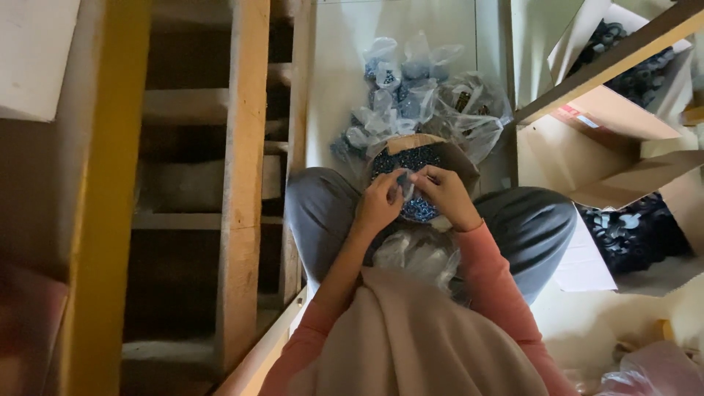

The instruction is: A person sitting on the floor is filling a paper bag with small blue items taken from plastic packaging.

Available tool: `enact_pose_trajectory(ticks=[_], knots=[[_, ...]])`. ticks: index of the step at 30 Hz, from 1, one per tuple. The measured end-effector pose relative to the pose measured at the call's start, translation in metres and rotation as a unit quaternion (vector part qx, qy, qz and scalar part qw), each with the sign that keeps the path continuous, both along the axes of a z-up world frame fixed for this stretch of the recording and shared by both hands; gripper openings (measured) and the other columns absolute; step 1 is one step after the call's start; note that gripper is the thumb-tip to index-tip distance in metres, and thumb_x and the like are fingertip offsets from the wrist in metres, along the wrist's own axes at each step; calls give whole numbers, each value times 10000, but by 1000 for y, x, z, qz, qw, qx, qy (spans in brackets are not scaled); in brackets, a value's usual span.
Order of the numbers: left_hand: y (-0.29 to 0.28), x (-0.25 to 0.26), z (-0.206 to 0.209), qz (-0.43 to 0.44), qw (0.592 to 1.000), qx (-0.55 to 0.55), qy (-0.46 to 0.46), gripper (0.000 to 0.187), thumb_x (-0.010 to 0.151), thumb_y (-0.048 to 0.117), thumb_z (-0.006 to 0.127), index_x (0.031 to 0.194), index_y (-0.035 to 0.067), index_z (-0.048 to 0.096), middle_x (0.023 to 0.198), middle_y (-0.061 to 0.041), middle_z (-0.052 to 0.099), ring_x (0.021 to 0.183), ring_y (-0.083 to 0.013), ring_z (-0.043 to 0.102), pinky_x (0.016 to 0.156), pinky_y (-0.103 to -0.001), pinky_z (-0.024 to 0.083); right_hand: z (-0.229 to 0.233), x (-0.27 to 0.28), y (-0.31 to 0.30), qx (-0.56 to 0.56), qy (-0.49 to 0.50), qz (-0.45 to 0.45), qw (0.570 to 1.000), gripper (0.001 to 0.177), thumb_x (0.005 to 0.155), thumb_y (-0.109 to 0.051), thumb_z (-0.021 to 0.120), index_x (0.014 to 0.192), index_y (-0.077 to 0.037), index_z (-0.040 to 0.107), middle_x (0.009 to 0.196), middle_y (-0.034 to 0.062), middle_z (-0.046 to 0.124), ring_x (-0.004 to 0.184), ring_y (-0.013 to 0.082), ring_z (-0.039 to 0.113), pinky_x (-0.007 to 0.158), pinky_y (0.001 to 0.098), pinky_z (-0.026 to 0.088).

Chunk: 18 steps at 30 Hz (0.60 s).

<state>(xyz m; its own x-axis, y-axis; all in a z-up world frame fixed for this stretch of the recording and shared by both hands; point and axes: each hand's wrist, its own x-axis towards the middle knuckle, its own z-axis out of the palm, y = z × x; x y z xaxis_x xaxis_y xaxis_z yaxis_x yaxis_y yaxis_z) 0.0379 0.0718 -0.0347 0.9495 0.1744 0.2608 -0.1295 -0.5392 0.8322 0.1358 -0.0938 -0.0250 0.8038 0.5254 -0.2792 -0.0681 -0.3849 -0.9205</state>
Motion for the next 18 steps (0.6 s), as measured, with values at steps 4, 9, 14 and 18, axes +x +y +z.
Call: enact_pose_trajectory(ticks=[4,9,14,18], knots=[[0,-2,16,4,1000,5,11,383,968,2,561,1343,42,626,772,-74,526,572,-307,579,460,-366,547,51,-8,13,-17,-35,0,999,212,986,-270,710,987,-74,789,821,151,716,717,255,642,665,390,504],[2,0,-10,14,999,33,16,363,959,19,593,1319,27,634,782,-87,555,568,-254,620,473,-356,548,57,-14,16,-39,-35,-1,999,269,1005,-264,672,1153,-80,800,999,209,761,855,343,710,804,473,534],[0,0,-4,11,999,-13,27,385,970,19,560,1347,55,627,760,-64,538,574,-280,599,454,-348,551,48,-11,9,77,90,-63,991,370,1061,-249,501,1304,-53,700,900,119,630,732,169,544,585,315,456],[0,0,4,8,1000,-5,18,400,968,7,558,1358,69,625,752,-76,560,562,-260,617,463,-348,561,57,-10,4,137,167,-74,974,367,1020,-123,500,1328,3,655,926,115,591,715,120,470,586,242,411]])
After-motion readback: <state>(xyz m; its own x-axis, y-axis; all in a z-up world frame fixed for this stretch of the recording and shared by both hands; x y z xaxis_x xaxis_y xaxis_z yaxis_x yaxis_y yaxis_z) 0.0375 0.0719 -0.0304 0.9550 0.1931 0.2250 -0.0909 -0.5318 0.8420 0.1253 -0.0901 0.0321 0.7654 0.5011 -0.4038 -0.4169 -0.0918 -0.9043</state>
